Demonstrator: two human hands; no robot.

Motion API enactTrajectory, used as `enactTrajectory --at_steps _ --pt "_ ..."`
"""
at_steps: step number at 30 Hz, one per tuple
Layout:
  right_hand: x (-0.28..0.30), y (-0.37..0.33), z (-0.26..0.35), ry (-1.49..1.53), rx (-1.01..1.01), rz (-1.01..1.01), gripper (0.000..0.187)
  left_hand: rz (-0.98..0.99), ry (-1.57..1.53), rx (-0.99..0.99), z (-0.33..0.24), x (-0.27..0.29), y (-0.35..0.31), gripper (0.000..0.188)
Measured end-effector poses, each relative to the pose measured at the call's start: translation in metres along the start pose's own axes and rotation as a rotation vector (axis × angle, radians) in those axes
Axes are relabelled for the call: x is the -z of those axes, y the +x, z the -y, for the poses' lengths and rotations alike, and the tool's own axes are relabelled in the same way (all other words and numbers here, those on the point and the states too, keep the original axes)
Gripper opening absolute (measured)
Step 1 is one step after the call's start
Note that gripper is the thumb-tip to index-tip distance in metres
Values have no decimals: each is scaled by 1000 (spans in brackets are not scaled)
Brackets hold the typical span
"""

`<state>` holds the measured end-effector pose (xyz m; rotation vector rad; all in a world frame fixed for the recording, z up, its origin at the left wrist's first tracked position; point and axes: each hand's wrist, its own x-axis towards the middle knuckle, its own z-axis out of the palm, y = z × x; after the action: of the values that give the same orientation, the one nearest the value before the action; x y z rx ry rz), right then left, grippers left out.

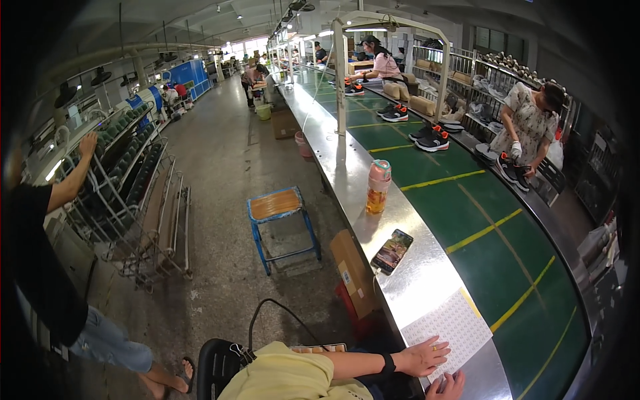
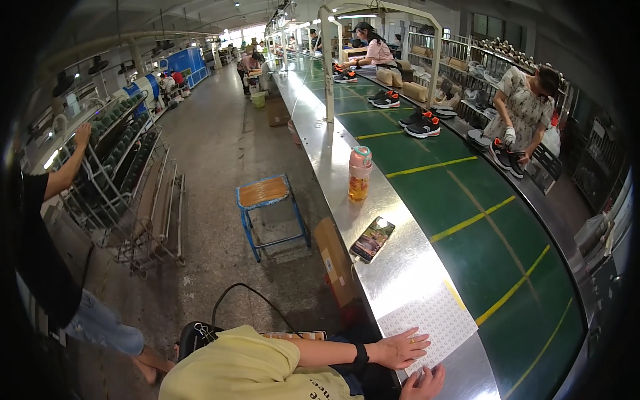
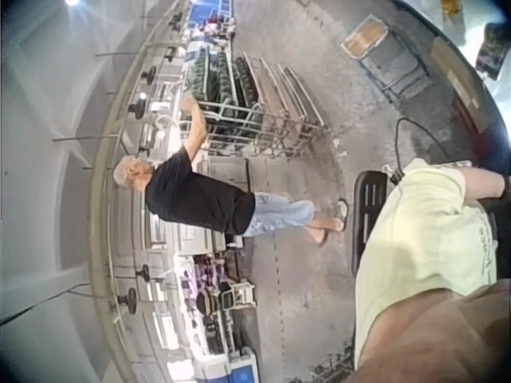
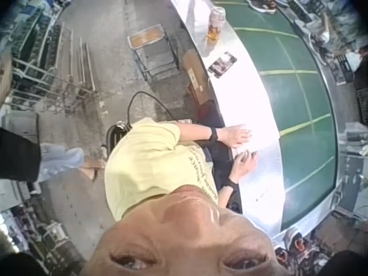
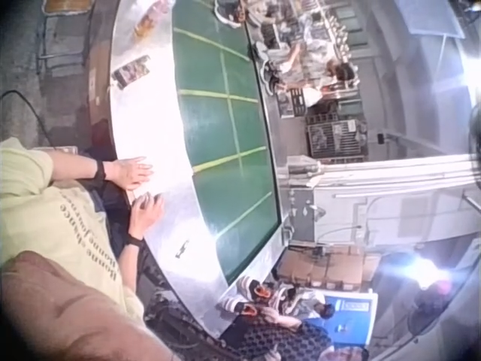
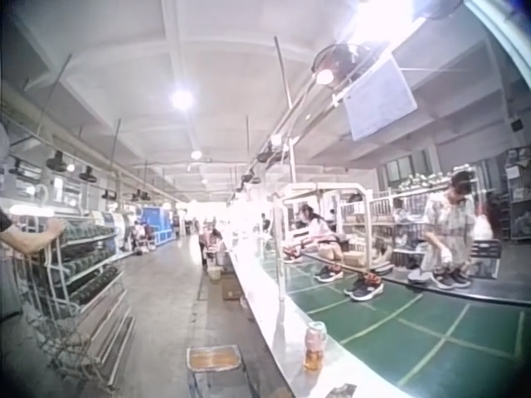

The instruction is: Checking shoes for quality and marking a production list in a shoe factory.

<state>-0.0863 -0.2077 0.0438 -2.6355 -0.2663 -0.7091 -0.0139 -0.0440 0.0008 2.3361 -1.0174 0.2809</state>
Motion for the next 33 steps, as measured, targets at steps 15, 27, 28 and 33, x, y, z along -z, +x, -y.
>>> enactTrajectory --at_steps 15,27,28,33 --pt "-5 -14 -12 -89 5 86 41 25 32 2 -2 -8 -5 40" --pt "-10 -16 -14 -203 -55 167 64 22 27 30 -3 -10 -7 46" --pt "-10 -16 -14 -193 -55 161 63 21 29 27 -4 -10 -7 46" --pt "-9 -19 -14 -197 -48 148 59 80 18 53 -7 -7 -8 47"
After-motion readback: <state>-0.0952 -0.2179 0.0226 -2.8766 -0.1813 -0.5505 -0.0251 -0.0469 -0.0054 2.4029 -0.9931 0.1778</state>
